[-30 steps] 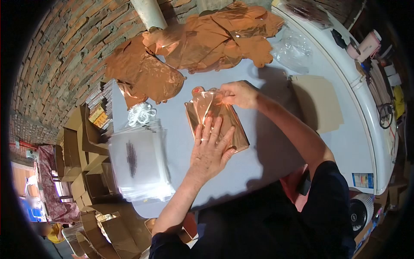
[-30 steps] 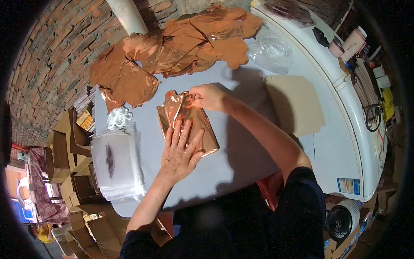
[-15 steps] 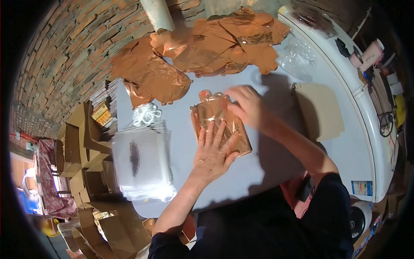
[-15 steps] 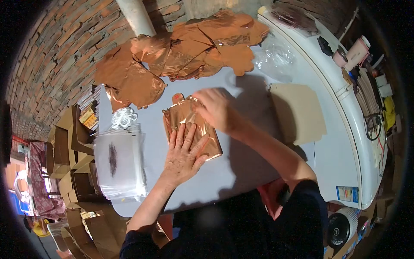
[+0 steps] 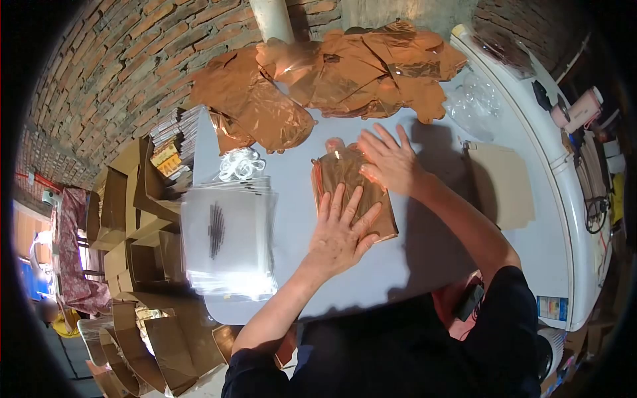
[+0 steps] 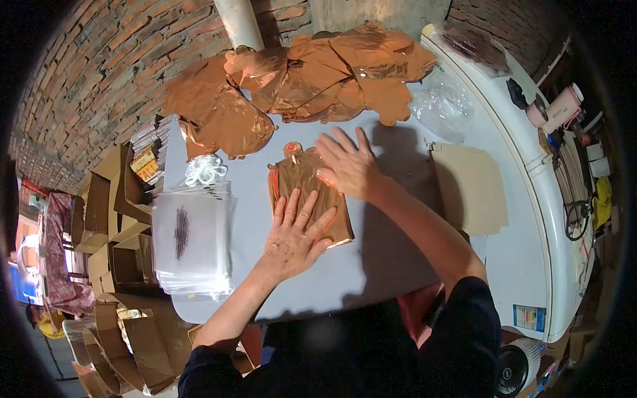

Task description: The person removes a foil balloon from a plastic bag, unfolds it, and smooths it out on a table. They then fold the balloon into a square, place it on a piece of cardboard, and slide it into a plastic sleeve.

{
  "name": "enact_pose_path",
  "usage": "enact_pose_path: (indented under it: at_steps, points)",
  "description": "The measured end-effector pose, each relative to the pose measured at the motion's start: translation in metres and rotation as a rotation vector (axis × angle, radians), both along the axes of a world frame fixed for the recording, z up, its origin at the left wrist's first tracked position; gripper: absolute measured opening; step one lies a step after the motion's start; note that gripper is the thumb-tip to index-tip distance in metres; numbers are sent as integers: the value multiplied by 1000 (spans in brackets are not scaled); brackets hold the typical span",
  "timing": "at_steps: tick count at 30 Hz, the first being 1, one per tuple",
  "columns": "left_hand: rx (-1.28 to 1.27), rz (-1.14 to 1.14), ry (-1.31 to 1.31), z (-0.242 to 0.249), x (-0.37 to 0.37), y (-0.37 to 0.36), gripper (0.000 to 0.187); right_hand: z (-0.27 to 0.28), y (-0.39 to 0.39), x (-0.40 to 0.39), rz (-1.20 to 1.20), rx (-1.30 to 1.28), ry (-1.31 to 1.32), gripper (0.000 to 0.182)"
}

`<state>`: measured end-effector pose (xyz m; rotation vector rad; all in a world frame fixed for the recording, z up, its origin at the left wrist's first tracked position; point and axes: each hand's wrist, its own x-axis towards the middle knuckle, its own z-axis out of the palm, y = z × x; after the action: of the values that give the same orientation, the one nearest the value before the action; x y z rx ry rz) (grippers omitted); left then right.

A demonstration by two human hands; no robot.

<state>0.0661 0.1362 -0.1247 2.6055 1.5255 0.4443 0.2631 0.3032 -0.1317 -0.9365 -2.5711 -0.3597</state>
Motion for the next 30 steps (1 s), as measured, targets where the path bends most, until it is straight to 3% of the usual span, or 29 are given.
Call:
enact_pose_path:
  at_steps: [2, 5, 8, 11, 17, 20, 21, 23, 26, 30]
  points:
    - [14, 3, -3, 1, -1, 1, 63, 9, 0, -9, -36, 78, 45, 58]
    - [21, 3, -13, -1, -1, -1, 64, 14, -9, -18, -103, -297, 63, 53]
    - [17, 9, -12, -2, -2, 0, 67, 34, -3, -31, -243, -458, -23, 49]
    - [14, 13, -18, -3, -1, 1, 69, 30, 17, -31, -183, -518, 4, 43]
    - [10, 17, 8, -8, -2, 1, 71, 42, 34, -26, -120, -970, 223, 45]
    - [11, 18, -37, -8, -1, -1, 71, 12, 35, -17, -15, -1001, 592, 42]
    - [12, 15, -44, -9, -2, 0, 71, 18, 28, -18, -80, -1097, 617, 43]
    - [10, 16, -52, -10, -3, 0, 71, 40, 11, -19, -217, -1291, 661, 48]
    - [7, 18, -50, -10, -2, 1, 71, 40, 14, -9, -128, -1444, 525, 45]
    - [11, 19, -40, -9, -1, 1, 74, 19, 12, -9, 29, -1422, 510, 33]
